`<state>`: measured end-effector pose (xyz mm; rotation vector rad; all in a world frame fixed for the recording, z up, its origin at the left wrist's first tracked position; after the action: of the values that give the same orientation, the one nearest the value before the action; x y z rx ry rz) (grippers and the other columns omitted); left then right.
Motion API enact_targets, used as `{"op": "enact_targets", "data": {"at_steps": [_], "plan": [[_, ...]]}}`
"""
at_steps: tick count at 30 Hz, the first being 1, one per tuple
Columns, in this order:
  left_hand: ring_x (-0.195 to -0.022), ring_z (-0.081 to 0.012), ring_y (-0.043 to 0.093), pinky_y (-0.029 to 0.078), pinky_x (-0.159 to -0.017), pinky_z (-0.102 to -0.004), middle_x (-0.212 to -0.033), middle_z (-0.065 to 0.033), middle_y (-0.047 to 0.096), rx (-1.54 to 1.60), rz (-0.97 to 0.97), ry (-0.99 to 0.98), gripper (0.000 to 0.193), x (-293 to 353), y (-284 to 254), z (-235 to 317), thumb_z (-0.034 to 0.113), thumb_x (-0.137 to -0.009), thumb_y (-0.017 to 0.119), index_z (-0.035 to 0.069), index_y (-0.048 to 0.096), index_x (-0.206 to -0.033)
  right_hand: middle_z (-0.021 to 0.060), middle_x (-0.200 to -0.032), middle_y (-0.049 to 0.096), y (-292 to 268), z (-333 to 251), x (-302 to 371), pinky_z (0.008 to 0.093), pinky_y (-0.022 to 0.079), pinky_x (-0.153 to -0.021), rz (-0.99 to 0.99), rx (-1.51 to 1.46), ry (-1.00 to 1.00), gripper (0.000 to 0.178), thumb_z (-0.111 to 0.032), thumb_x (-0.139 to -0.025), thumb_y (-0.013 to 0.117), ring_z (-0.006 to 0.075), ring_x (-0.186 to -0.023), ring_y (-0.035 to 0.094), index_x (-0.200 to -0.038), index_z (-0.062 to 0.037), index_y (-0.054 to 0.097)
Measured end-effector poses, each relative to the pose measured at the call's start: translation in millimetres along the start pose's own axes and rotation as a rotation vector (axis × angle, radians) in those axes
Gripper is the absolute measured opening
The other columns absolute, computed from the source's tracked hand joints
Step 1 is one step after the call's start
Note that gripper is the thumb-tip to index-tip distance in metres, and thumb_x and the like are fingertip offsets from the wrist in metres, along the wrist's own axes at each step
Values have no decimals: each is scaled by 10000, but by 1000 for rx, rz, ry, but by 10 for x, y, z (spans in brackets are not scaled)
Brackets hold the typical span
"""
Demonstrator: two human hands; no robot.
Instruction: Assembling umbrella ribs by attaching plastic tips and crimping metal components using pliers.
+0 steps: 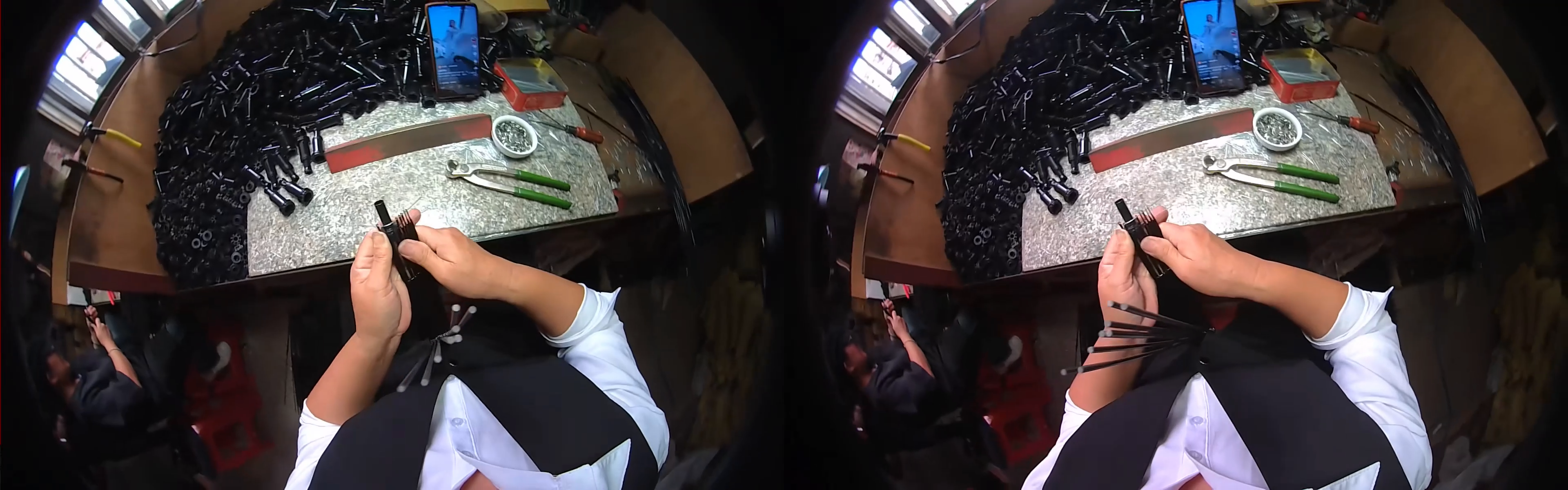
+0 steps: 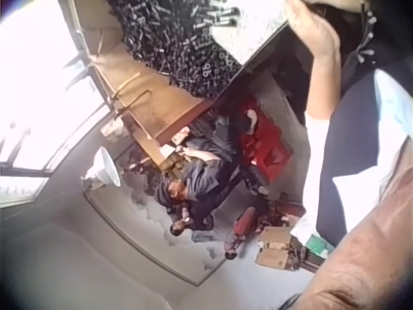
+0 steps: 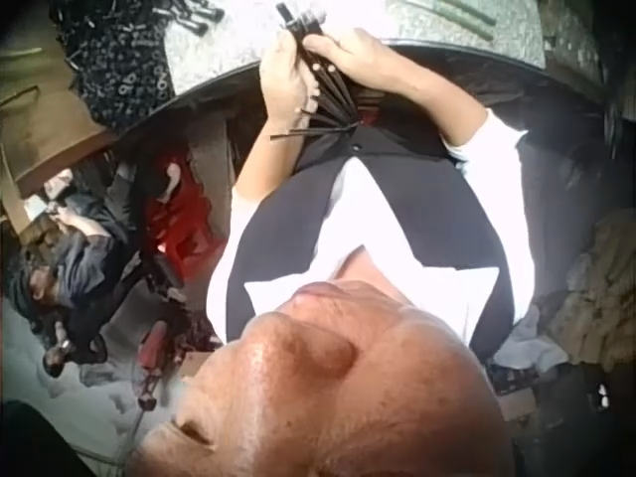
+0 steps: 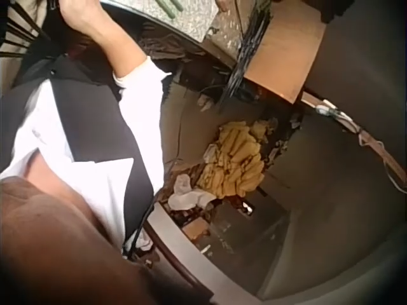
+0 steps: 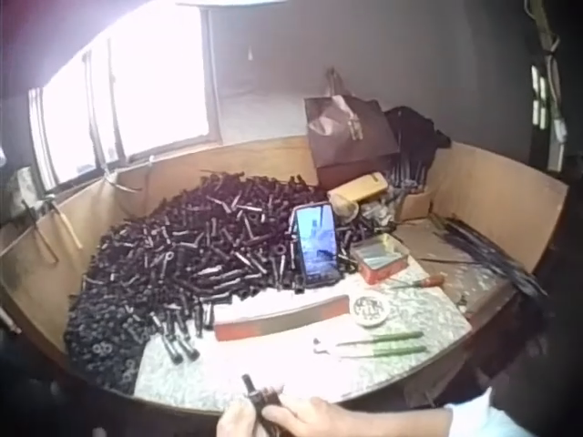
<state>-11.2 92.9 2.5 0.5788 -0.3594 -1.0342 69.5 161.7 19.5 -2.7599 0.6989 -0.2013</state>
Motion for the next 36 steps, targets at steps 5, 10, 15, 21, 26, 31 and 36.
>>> {"op": "enact_targets", "data": {"at_steps": [5,10,15,21,26,31,36], "plan": [[-1092,-225,549,407,-977,-360,-1171,-191,572,24,-46,-119,292,20,-35,65,205,-1020,328,-10,427,-1191,233,-778,612,-54,-96,-18,409,461,-675,-158,236,-3,331,-305,-935,507,377,-753,608,-899,15,585],[-1009,-216,579,458,-908,-353,-1115,-151,570,236,-168,-112,291,-20,-101,47,217,-1019,333,14,412,-1211,107,-770,639,-638,-292,-165,337,480,-645,-229,581,-113,150,-141,-828,670,234,-712,629,-871,-5,623],[-935,-167,556,443,-863,-307,-1074,-100,557,265,-223,-109,410,-50,-77,52,239,-1018,350,-13,358,-1341,33,-752,588,-663,-711,-923,259,437,-608,-31,451,-304,108,-98,-861,646,95,-689,536,-882,2,613],[-923,-152,549,439,-847,-304,-1043,-81,569,225,-134,-100,415,-67,-165,74,252,-1018,360,-20,407,-1327,129,-1109,503,280,-892,-1593,382,513,-781,-346,702,-664,393,-118,-815,681,290,-943,593,-1183,-97,546],[-922,-157,551,442,-843,-314,-1041,-84,573,229,-105,-91,395,-63,-261,87,256,-1018,363,-11,430,-1302,153,-1135,473,835,-706,-1857,394,500,-791,-537,1036,-712,400,-144,-794,678,293,-909,590,-1179,-128,569],[-920,-159,553,444,-842,-318,-1039,-89,572,235,-116,-79,397,-74,-273,98,266,-1018,365,-10,431,-1296,149,-1048,470,914,-630,-1943,383,505,-722,-550,1198,-685,276,-96,-812,614,274,-812,596,-1087,-100,596],[-926,-157,552,444,-851,-318,-1045,-83,566,246,-126,-81,412,-45,-287,107,269,-1018,364,-17,418,-1310,148,-1047,468,719,-755,-1890,374,511,-724,-449,1174,-743,264,-52,-788,587,280,-865,580,-1050,-72,572]]}}
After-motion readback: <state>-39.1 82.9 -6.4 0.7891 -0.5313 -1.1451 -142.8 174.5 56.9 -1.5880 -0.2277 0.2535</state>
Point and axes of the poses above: each hand's wrist, its own x-axis away from the middle knuckle, its own y-axis out of the palm, z = x × y, the point moved 6 cm from there along -x, towards the middle knuckle
